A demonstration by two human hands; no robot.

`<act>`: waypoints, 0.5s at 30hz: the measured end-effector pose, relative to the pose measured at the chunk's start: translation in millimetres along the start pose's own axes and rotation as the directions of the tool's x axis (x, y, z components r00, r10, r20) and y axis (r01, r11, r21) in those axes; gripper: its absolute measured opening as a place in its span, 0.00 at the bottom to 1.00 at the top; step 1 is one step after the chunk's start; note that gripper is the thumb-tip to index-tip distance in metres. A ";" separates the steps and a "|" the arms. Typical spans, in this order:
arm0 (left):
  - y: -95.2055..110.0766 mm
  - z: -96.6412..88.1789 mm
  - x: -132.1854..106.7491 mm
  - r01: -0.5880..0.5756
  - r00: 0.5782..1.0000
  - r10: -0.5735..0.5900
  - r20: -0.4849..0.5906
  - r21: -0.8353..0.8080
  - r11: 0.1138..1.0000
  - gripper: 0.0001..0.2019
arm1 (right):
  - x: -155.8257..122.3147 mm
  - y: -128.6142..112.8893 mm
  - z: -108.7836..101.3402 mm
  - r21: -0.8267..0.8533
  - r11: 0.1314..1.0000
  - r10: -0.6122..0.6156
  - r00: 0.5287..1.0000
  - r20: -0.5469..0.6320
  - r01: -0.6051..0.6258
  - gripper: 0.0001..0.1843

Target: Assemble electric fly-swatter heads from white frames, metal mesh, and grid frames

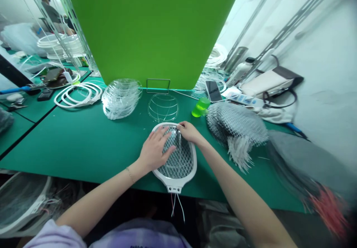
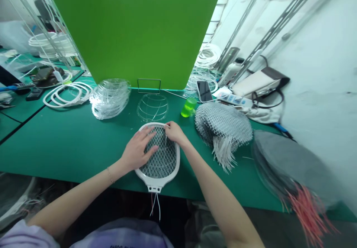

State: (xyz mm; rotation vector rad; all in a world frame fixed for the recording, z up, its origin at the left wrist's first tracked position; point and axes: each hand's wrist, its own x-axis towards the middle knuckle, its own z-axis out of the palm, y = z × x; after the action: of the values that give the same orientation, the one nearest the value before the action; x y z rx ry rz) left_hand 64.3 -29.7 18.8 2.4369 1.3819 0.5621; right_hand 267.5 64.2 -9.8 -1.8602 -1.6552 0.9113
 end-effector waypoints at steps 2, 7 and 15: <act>-4.0 -11.8 -11.0 0.217 0.969 -0.225 -0.100 -0.085 0.972 0.26 | -0.7 0.5 -1.0 0.012 1.000 -0.004 1.000 0.009 0.004 0.13; -15.7 -24.0 -37.6 0.465 0.874 -0.486 0.032 -0.349 0.814 0.17 | -4.7 2.2 2.7 0.045 0.999 -0.008 0.999 -0.038 0.010 0.14; -11.9 -6.0 -47.2 0.474 0.860 -0.510 -0.003 -0.366 0.801 0.16 | -13.6 4.0 10.8 0.045 0.998 -0.033 0.991 -0.131 0.040 0.14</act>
State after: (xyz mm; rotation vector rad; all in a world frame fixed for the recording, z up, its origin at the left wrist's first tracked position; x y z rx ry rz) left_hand 30.6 -64.2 9.9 1.6903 1.7026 0.7290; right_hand 261.5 49.5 -17.7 -1.8115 -1.5703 0.7897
